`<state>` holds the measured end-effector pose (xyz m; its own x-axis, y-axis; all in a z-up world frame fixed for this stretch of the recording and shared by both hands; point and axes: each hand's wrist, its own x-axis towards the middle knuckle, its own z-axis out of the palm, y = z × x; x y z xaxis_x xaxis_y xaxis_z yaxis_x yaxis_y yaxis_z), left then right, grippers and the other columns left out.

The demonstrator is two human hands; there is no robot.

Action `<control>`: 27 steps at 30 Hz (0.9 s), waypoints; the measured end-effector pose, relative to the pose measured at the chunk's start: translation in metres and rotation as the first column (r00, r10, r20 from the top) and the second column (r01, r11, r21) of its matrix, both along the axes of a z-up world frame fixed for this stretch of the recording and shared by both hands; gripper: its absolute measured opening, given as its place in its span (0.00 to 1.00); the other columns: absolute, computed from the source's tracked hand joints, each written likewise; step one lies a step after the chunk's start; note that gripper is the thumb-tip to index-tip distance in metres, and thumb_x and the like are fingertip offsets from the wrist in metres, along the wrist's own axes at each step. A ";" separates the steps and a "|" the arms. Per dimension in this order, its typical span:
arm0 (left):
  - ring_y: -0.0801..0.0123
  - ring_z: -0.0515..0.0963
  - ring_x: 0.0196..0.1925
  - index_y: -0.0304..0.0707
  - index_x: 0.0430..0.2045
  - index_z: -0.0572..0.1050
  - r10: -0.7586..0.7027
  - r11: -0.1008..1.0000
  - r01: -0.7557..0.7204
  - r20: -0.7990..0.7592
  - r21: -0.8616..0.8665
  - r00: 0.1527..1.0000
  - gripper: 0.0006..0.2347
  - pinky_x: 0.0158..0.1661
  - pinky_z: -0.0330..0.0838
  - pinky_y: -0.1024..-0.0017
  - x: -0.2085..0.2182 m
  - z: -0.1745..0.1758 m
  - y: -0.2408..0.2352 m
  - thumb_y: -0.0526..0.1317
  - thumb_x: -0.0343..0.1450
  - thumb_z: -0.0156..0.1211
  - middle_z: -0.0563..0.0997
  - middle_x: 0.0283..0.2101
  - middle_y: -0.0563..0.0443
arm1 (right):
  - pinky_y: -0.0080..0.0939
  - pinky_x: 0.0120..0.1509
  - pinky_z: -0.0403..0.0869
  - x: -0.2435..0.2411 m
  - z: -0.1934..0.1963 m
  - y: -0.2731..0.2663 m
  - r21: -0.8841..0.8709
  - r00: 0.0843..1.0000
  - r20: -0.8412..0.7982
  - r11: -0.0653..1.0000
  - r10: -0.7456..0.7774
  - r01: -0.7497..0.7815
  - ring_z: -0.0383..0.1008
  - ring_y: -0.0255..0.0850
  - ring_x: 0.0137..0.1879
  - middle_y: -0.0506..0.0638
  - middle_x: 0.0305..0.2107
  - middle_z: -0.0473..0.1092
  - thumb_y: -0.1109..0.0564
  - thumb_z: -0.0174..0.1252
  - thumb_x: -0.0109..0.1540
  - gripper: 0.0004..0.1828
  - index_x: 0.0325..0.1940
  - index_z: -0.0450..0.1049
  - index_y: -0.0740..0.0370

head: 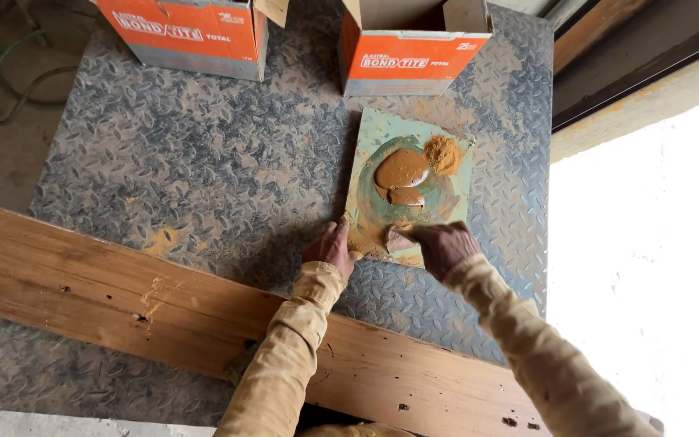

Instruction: The person mixes a brown wood filler paste on a board using a small metal scraper, adds powder from a box into the paste, and spreads the mixed filler over holes in a wooden plank resting on the workbench.

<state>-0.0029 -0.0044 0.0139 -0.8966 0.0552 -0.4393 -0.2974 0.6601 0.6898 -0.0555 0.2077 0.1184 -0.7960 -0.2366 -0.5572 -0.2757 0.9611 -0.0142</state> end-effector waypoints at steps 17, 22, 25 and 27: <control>0.49 0.75 0.64 0.36 0.65 0.65 0.027 0.999 -0.032 -0.104 -0.041 0.994 0.33 0.63 0.70 0.61 -0.001 -0.011 0.005 0.41 0.65 0.73 0.71 0.65 0.37 | 0.48 0.36 0.78 -0.037 -0.046 0.014 -0.252 0.923 -0.017 0.892 0.383 -0.375 0.76 0.47 0.24 0.53 0.26 0.80 0.61 0.49 0.61 0.19 0.51 0.81 0.51; 0.47 0.73 0.65 0.37 0.65 0.65 0.035 0.999 -0.040 -0.130 -0.036 0.991 0.33 0.63 0.68 0.60 0.003 -0.025 0.008 0.42 0.65 0.74 0.70 0.66 0.36 | 0.51 0.43 0.79 -0.030 -0.040 0.017 -0.161 0.921 0.100 0.919 0.378 -0.359 0.80 0.48 0.29 0.51 0.32 0.81 0.60 0.47 0.64 0.20 0.53 0.80 0.48; 0.47 0.72 0.65 0.36 0.64 0.65 0.034 0.999 -0.040 -0.144 -0.035 0.989 0.33 0.62 0.68 0.59 0.002 -0.021 0.006 0.41 0.65 0.74 0.69 0.66 0.35 | 0.54 0.50 0.76 -0.029 -0.028 0.025 -0.288 0.953 0.086 0.923 0.289 -0.254 0.80 0.46 0.38 0.51 0.39 0.81 0.60 0.47 0.65 0.20 0.52 0.82 0.46; 0.47 0.73 0.64 0.36 0.64 0.64 0.029 0.999 -0.033 -0.125 -0.032 0.992 0.33 0.62 0.69 0.59 0.001 -0.007 0.000 0.41 0.65 0.73 0.69 0.66 0.36 | 0.54 0.52 0.74 -0.030 -0.009 0.021 -0.340 0.976 0.191 0.940 0.106 -0.036 0.80 0.45 0.43 0.51 0.45 0.79 0.61 0.44 0.67 0.23 0.53 0.83 0.45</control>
